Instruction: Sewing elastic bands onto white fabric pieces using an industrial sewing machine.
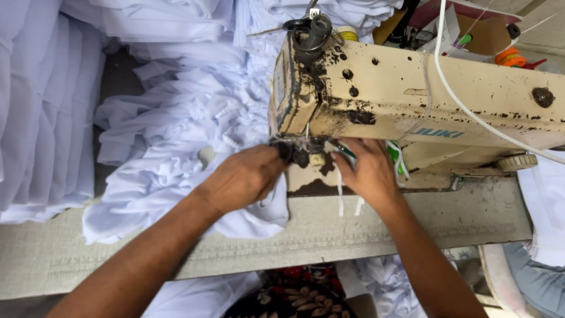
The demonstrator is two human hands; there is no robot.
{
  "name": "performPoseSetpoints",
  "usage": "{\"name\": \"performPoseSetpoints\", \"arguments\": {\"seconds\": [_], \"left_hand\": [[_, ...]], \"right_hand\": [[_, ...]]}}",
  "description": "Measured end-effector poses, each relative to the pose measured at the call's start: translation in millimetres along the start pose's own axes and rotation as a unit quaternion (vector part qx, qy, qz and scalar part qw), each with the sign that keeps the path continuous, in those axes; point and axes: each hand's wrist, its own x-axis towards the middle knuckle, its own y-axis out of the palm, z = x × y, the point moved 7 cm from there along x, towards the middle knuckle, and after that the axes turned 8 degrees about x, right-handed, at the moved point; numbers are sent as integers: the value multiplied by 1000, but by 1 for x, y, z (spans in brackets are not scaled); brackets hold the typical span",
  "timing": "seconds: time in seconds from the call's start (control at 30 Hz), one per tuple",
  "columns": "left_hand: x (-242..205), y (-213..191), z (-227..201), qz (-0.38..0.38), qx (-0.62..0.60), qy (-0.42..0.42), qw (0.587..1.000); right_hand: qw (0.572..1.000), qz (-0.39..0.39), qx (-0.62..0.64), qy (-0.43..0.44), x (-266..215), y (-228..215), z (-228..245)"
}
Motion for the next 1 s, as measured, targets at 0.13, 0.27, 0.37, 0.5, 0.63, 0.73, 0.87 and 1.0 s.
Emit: {"name": "performPoseSetpoints", "arguments": {"seconds": [0.13, 0.27, 0.37, 0.5, 0.63, 0.73, 0.87, 1.0], "left_hand": [[-12, 5, 35, 90, -32, -222, 970], [-15, 7, 40, 107, -61, -297, 947], [-14, 6, 40, 104, -85, -321, 938], [-9, -2, 41, 85, -106, -335, 933], [-8, -5, 43, 82, -116, -338, 930], [-8, -7, 44, 83, -130, -343, 927], [-11, -4, 54, 107, -154, -410, 892], [-29, 5, 79, 119, -113, -457, 874]], "right_hand": [[994, 60, -83, 43, -19, 28, -48], [989, 42, -130, 54, -29, 24, -69], [984, 116, -31, 128, 7, 7, 22], [974, 197, 8, 113, -4, 27, 48], [964, 246, 1, 101, 8, 36, 65], [953, 280, -13, 114, 13, 44, 61], [928, 299, -32, 218, 5, 48, 24], [932, 270, -154, 187, -32, 58, -58]]}}
